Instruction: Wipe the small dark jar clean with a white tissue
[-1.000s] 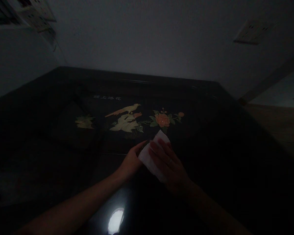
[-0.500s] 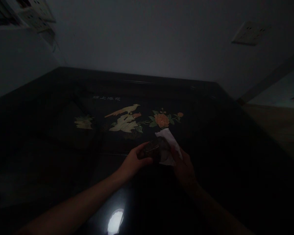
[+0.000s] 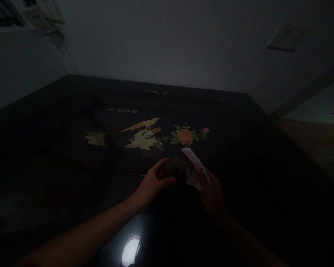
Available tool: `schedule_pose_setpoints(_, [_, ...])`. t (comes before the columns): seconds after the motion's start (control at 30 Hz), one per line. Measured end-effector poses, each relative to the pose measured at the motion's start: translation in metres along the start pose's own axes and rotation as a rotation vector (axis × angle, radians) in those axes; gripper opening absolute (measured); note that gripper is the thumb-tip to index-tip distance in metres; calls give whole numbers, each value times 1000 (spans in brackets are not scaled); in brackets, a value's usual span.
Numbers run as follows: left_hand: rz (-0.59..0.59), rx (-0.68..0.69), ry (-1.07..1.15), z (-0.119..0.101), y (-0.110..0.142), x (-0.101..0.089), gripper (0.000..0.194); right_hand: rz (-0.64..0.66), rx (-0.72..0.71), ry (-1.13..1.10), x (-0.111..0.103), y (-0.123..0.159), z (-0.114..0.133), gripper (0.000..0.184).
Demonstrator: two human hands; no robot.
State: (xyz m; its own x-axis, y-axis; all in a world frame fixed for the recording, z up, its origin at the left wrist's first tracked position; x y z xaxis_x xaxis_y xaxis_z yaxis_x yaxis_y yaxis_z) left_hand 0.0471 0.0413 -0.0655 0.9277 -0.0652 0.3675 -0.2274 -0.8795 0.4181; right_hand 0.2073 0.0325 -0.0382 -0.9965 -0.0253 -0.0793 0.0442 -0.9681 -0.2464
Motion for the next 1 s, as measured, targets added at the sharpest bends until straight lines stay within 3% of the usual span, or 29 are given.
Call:
schedule_pose_setpoints(0.1, [-10,34,10,-1,1,0,65,256,-382,207,12,4,26,46])
schedule_pose_setpoints(0.2, [-25,23,-2,1,0,-1,62,367,-623,393,21,9,37,54])
schedule_pose_setpoints(0.33, [-56,30,-12,3,-1,-4,55,416,-815,551,30,17,38,55])
schedule_pose_setpoints(0.43, [-51,55,9,2,-1,-4,48,440,-853,585,35,20,37,57])
schedule_pose_setpoints(0.53, [-18,33,29,4,-1,-3,51,412,-781,547,32,18,37,57])
schedule_pose_setpoints(0.67, [43,23,42,6,-2,-2,59,300,-545,379,21,9,35,52])
schedule_pose_setpoints(0.9, [81,3,36,8,-2,-2,66,-38,77,55,-1,2,0,48])
schedule_pose_setpoints(1.0, [75,-5,4,7,-1,-2,68,-138,256,-67,-3,4,-14,51])
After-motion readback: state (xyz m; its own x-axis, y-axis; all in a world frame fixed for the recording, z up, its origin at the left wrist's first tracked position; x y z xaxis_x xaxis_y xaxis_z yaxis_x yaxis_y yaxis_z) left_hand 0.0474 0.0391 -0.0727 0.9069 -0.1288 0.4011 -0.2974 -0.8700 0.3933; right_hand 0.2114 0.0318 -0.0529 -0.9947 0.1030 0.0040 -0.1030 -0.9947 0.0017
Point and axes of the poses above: each hand's wrist, its own y-axis away from the middle knuckle, its own x-axis out of the palm, z = x × y, the point moved 6 cm from there along -y, towards the middle knuckle, and after that the axes turned 9 degrees about -x, right-handed, at the moved point
